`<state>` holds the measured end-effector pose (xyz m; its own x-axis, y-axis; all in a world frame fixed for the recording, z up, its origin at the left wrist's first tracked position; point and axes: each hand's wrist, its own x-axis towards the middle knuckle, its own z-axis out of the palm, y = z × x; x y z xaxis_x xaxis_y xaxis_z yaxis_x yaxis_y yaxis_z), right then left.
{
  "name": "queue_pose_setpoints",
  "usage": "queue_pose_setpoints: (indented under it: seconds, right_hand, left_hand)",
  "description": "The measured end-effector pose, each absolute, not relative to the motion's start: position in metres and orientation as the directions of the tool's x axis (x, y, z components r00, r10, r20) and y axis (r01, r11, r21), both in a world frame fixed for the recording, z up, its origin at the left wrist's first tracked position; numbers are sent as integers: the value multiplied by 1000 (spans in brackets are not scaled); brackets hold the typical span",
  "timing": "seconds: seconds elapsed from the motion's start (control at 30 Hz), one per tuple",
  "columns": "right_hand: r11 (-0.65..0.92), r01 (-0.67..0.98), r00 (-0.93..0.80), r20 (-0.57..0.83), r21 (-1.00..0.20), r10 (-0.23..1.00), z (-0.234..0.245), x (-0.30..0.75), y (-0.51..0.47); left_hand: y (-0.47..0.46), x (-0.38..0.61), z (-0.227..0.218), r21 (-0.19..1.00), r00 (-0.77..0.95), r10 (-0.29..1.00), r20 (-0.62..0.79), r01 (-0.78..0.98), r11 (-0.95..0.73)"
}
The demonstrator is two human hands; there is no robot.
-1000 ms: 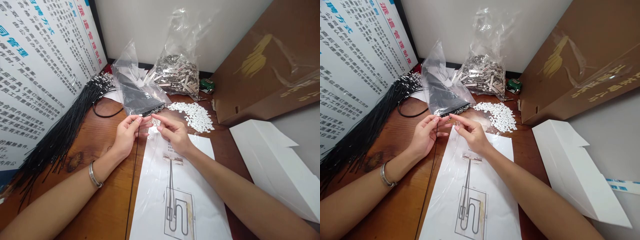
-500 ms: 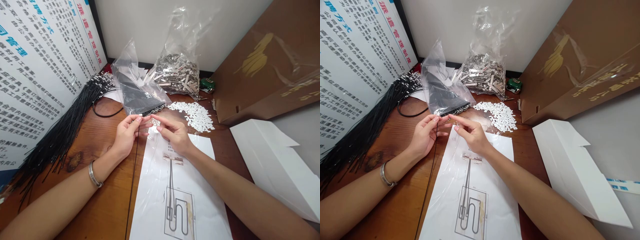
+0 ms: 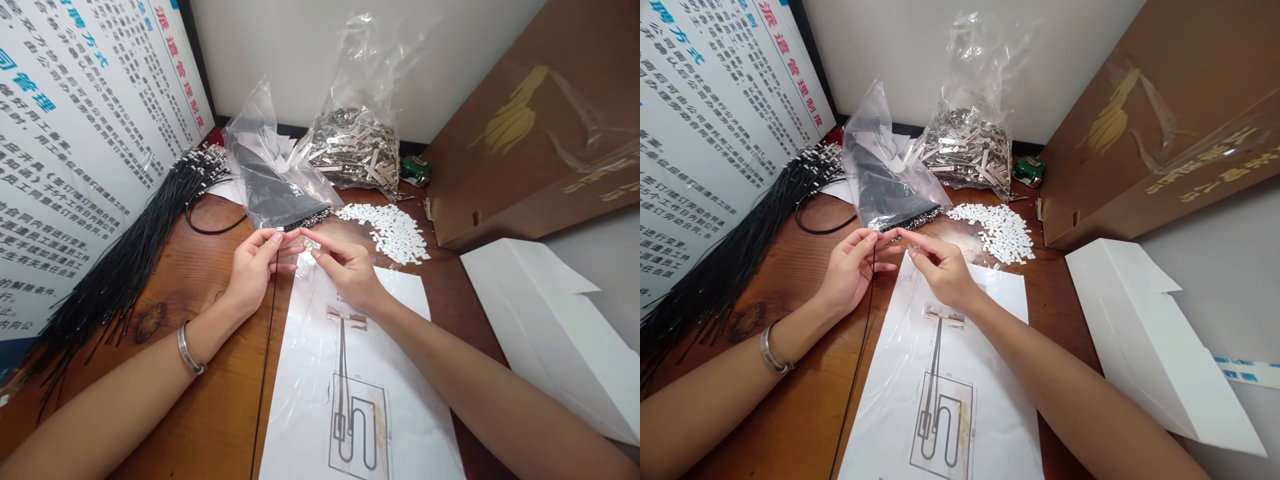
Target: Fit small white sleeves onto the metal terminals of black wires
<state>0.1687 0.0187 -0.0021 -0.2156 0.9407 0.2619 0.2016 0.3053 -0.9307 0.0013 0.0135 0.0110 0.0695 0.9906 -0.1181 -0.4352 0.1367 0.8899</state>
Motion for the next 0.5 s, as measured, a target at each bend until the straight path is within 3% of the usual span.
queue_pose_setpoints:
  seconds: [0.17, 0.37, 0.5]
  right_hand:
    - [381, 270, -206, 334, -884, 920, -4, 166, 18]
    - [242, 136, 8, 245, -961, 969, -6, 165, 21]
    - [147, 95, -39, 143, -985, 989, -8, 166, 25]
  left_hand:
    - [14, 1, 12, 900, 69, 991, -116, -414, 134]
    - [14, 5, 12, 925, -20, 992, -125, -365, 110]
    - [26, -12, 24, 995, -158, 987, -14, -96, -1]
